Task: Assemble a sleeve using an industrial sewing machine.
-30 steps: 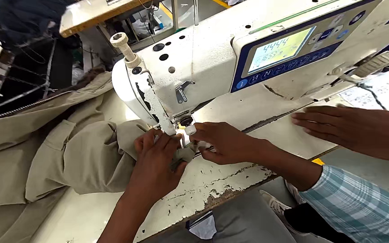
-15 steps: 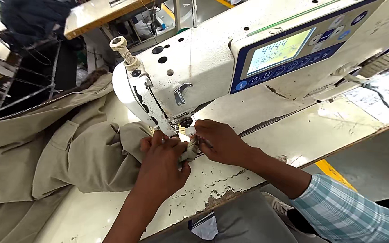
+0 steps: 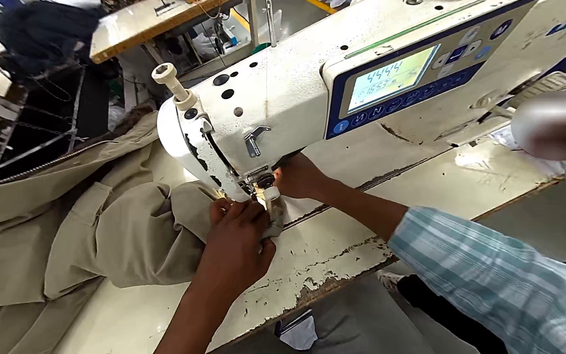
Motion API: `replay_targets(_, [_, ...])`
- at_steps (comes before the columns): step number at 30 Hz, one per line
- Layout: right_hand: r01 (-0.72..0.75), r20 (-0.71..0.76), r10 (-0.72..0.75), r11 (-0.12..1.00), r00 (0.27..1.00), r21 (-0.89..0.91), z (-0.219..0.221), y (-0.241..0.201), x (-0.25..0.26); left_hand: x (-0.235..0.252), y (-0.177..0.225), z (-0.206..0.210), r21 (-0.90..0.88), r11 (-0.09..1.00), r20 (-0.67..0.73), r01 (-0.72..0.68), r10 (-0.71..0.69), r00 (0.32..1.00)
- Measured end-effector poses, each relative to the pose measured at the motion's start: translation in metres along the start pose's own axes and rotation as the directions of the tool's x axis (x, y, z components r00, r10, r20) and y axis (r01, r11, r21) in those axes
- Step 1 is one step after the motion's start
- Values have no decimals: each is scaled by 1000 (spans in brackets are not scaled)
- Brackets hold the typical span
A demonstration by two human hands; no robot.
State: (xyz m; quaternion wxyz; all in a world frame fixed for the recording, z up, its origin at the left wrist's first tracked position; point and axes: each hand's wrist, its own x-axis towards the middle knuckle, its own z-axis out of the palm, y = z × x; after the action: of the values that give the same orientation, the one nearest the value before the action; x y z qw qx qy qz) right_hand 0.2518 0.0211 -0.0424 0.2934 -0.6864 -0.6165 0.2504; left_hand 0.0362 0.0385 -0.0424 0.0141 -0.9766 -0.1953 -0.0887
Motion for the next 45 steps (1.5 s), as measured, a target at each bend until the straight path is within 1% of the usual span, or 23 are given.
replay_targets(2, [-52,-79,50,998,996,-19,7,-2,2,-1,-1,1,-20,1000,3,-17,17,1000])
replay_targets(5, [-64,-171,50,995,984,-78,17,-8,-4,-1,-1,-1,-42,998,15,-43,44,999])
replay_targets(7, [-86,-127,75,993,989,-81,12,-11,-5,1,-1,-2,-42,998,8,-46,47,999])
replay_targets(8, [-92,-99,87,995,991,-47,9,-10,-4,1,-1,-2,-44,998,7,-39,40,999])
replay_targets(10, [-60,-100,69,994,993,94,8,0,-2,0,1,-3,-46,998,3,-32,32,999])
replay_targets(11, [1,-137,23,985,990,174,9,6,-5,1,2,-4,-47,999,3,-28,28,1000])
replay_targets(13, [200,-209,-139,931,968,307,11,12,-24,2,2,-5,-56,998,8,-23,24,1000])
replay_targets(14, [272,-194,-213,891,957,364,11,12,-37,3,1,-6,-59,998,10,-22,23,1000])
replay_targets(16, [327,-78,-324,855,943,403,14,15,-58,3,2,-8,-72,997,27,-15,17,999])
replay_targets(18, [332,53,-373,875,926,352,15,21,-67,6,4,-11,-71,997,54,-10,14,998])
replay_targets(19, [350,87,-386,896,919,273,15,22,-67,7,6,-12,-66,998,67,-8,12,998])
replay_targets(21, [428,107,-427,904,898,23,13,21,-63,9,7,-13,-48,999,80,0,4,997])
replay_targets(22, [460,112,-451,883,886,-89,12,19,-61,9,6,-13,-42,999,82,3,1,997])
replay_targets(23, [484,112,-472,860,875,-159,11,18,-59,9,5,-14,-41,999,80,10,-7,997])
replay_targets(24, [501,103,-490,845,865,-185,11,20,-56,8,4,-15,-46,999,76,20,-17,997])
replay_targets(26, [507,78,-501,850,862,-143,14,26,-56,5,2,-16,-44,998,69,47,-44,997])
replay_targets(28, [502,-5,-505,859,863,-104,21,34,-58,-2,0,-18,-17,997,80,78,-77,994])
replay_targets(30, [498,-71,-505,861,860,-100,27,37,-59,-8,-5,-12,12,997,45,82,-82,996])
replay_targets(37, [483,-54,-484,875,873,-25,25,38,-56,-6,-12,4,-36,998,-101,44,-48,994])
replay_targets(41, [475,-29,-476,880,879,-34,25,38,-58,-9,-6,6,-48,998,-91,40,-44,995])
replay_targets(45, [491,-46,-492,870,869,-39,26,37,-58,-15,-1,6,-46,998,-92,46,-50,995])
